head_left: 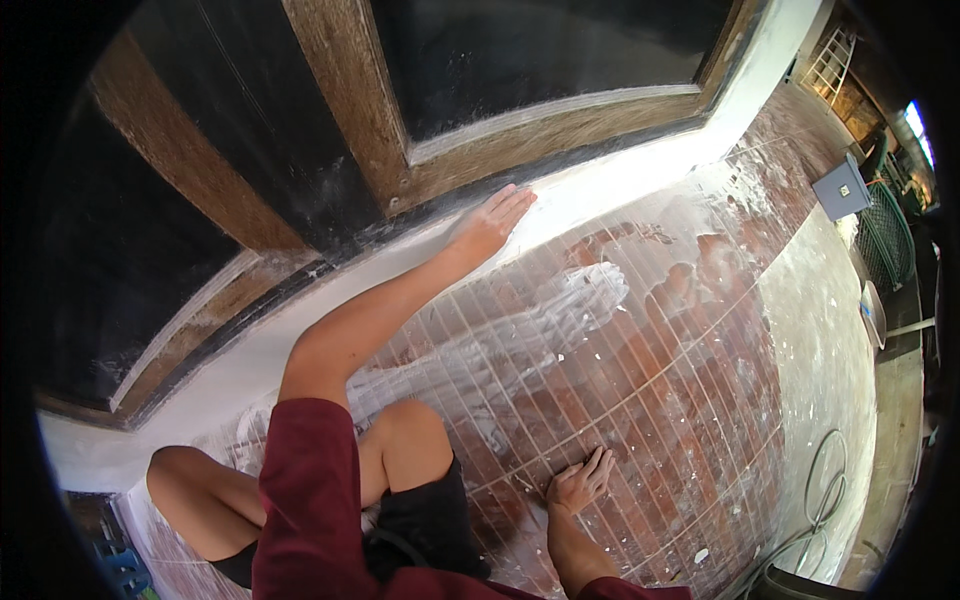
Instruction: The person sits on a tiled floor and applies white plaster to a wall beneath a wooden window frame using a trowel. They repeatedly smooth the surface and work along the window edge, occasionally switching hands.
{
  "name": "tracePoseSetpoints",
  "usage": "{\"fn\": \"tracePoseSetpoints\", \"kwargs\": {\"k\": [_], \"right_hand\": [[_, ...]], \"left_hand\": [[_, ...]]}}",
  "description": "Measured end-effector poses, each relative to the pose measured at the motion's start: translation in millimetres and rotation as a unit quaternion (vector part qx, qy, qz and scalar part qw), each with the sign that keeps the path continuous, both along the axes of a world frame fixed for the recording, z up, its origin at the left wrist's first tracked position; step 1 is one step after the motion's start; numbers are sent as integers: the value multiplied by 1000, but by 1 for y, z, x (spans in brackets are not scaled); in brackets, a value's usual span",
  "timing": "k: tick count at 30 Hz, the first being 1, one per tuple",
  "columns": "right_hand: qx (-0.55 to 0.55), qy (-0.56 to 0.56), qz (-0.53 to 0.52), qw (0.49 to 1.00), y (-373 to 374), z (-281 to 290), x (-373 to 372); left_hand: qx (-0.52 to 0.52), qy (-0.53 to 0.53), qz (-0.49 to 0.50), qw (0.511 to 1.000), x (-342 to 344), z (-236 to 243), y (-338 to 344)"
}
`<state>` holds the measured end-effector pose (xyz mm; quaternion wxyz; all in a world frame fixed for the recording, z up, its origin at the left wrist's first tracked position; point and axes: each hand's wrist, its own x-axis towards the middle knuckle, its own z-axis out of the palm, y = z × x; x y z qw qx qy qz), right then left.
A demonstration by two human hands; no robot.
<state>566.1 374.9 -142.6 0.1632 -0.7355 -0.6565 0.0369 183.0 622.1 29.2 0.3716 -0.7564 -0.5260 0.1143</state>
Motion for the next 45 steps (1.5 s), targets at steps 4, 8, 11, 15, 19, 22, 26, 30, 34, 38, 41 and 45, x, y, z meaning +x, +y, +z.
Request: {"fn": "tracePoseSetpoints", "kwargs": {"k": [4, 8, 11, 15, 19, 22, 26, 30, 34, 38, 41, 45], "right_hand": [[2, -8, 8, 1000, -1, 0, 1], [-11, -4, 0, 1000, -1, 1, 0], [-14, -14, -3, 1000, 0, 2, 0], [-27, 1, 1, 1000, 0, 4, -1], [-27, -4, -2, 1000, 1, 3, -1], [-24, -18, 5, 1000, 1, 1, 0], [-9, -23, 11, 1000, 1, -1, 0], [-16, -19, 14, 1000, 1, 1, -1], [-16, -17, 13, 1000, 2, 3, -1], [-44, -15, 7, 999, 1, 3, -1], [-41, -18, 8, 999, 1, 2, -1], [-24, -35, 10, 999, 2, -1, -1]], "left_hand": [[7, -41, -21, 999, -27, -3, -43], [-23, 9, -23, 999, -65, 7, -106], [-45, 3, -23, 999, -72, 10, -123], [-23, -13, -28, 999, -54, 4, -90], [-11, 12, -21, 1000, -22, -10, -31], [-20, -2, -9, 1000, -6, -24, -4], [-27, -4, 1, 1000, -22, -40, -31], [-89, 63, 9, 994, -65, -42, -121], [-115, 53, -25, 992, -96, -43, -173], [-127, 49, -22, 991, -94, -56, -157], [-133, 102, 0, 986, -69, -72, -114], [-170, 157, 33, 972, -25, -95, -43]]}}
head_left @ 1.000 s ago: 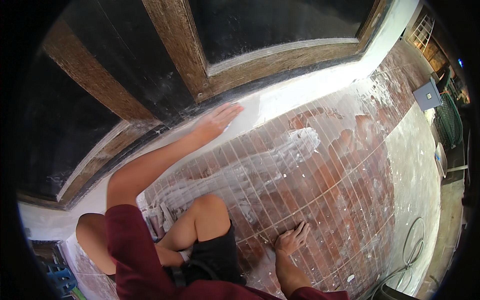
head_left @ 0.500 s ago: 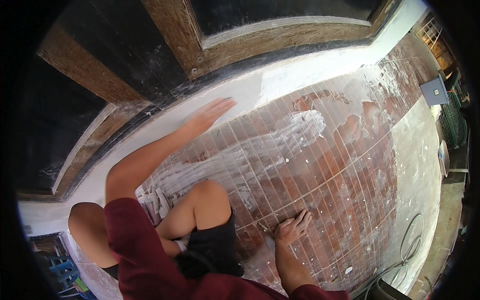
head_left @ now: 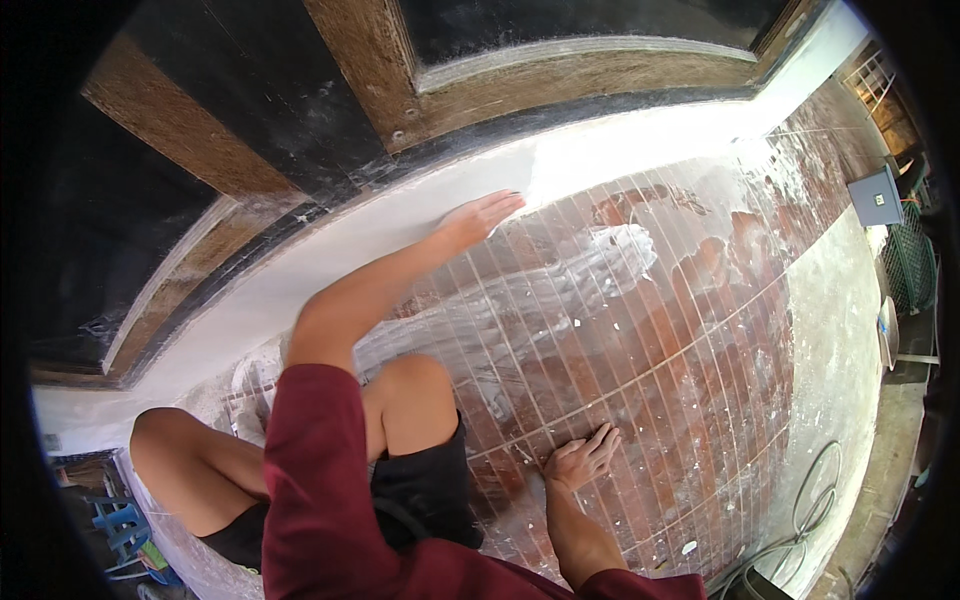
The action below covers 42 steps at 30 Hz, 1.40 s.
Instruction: The person sits on a tiled floor and applies white plaster to a wall beneath a wooden window frame using a trowel. They repeatedly smooth the surface and work along the window edge, occasionally switching hands.
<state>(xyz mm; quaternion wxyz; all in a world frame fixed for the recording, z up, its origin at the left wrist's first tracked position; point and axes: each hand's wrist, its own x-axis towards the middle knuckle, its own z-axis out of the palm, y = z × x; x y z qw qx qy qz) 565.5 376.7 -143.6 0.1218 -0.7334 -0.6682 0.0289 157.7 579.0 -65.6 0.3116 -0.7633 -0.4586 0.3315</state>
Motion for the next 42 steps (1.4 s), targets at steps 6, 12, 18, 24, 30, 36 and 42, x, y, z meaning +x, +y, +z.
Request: {"fn": "tracePoseSetpoints", "kwargs": {"k": [6, 12, 18, 24, 30, 36, 42], "right_hand": [[3, 8, 5, 1000, -1, 2, 0], [-3, 5, -2, 1000, 0, 1, -1], [15, 17, 12, 1000, -1, 2, 1], [15, 13, 7, 1000, 0, 2, -1], [-1, 9, 2, 1000, -1, -1, 1], [26, 15, 11, 999, -3, -1, 2], [24, 14, 8, 1000, -4, -1, 2]], "left_hand": [[50, -37, 7, 998, 7, -23, 12], [-10, -4, -31, 999, -52, -17, -87], [25, -20, -53, 998, -74, -22, -117], [64, -8, -36, 997, -19, -5, -24], [147, -75, 3, 986, 34, 34, 68], [153, -58, -26, 986, -7, 68, 3], [115, -141, -15, 983, -65, 98, -120]]}}
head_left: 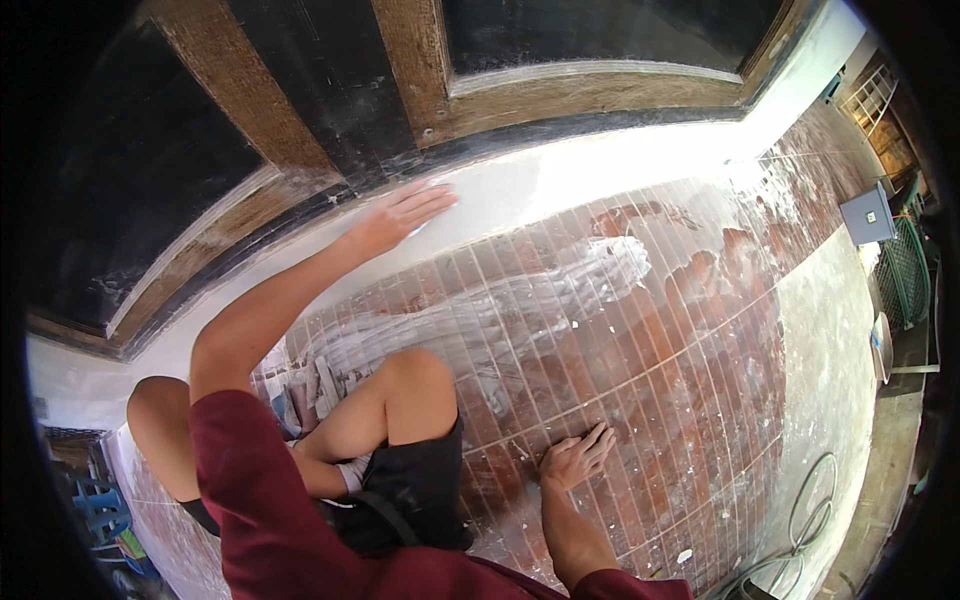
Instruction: The person sits on a tiled floor and applies white plaster to a wall beneath a wooden window frame using a trowel. They repeatedly smooth the surface and work along the window edge, occasionally switching hands.
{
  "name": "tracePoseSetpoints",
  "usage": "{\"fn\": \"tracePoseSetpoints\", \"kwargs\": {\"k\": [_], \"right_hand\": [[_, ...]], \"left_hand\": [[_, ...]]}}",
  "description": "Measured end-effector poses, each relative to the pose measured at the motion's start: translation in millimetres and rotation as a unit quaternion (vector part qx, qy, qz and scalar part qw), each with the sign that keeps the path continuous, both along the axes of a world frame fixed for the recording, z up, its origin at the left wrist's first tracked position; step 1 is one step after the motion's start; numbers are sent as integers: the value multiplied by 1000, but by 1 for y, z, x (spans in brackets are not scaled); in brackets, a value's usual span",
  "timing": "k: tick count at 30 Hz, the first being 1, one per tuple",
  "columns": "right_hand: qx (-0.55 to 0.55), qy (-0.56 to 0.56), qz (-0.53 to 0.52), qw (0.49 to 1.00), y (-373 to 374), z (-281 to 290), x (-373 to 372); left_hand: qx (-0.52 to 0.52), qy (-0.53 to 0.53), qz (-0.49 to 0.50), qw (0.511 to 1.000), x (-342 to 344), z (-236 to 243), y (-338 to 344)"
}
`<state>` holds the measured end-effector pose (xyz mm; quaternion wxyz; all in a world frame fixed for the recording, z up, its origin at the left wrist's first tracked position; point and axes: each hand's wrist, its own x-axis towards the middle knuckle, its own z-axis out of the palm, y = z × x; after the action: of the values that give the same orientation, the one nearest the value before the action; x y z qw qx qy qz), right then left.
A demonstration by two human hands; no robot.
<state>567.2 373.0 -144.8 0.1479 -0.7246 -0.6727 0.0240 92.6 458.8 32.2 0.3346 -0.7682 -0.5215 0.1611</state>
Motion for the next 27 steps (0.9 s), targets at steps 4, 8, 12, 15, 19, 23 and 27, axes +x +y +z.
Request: {"fn": "tracePoseSetpoints", "kwargs": {"k": [4, 8, 12, 15, 19, 23, 27], "right_hand": [[3, 2, 3, 1000, 0, 1, 0], [-3, 2, -5, 1000, 1, 0, -1], [2, -2, -3, 1000, 1, 1, -1], [0, -6, -5, 1000, 2, 2, -2], [-2, -8, -3, 1000, 1, 3, -1], [12, -1, 4, 1000, 0, 1, -1], [21, 2, 1, 1000, 0, -1, -1]], "left_hand": [[-22, 10, 4, 1000, -5, 10, -23], [12, -17, -4, 1000, 19, 10, 27], [56, -98, -4, 994, 60, -1, 110], [74, -22, 17, 997, 82, -9, 148], [86, -62, 9, 994, 74, -17, 135], [12, -66, -11, 998, 28, -15, 56], [-50, -20, 26, 998, -11, 1, -33]]}}
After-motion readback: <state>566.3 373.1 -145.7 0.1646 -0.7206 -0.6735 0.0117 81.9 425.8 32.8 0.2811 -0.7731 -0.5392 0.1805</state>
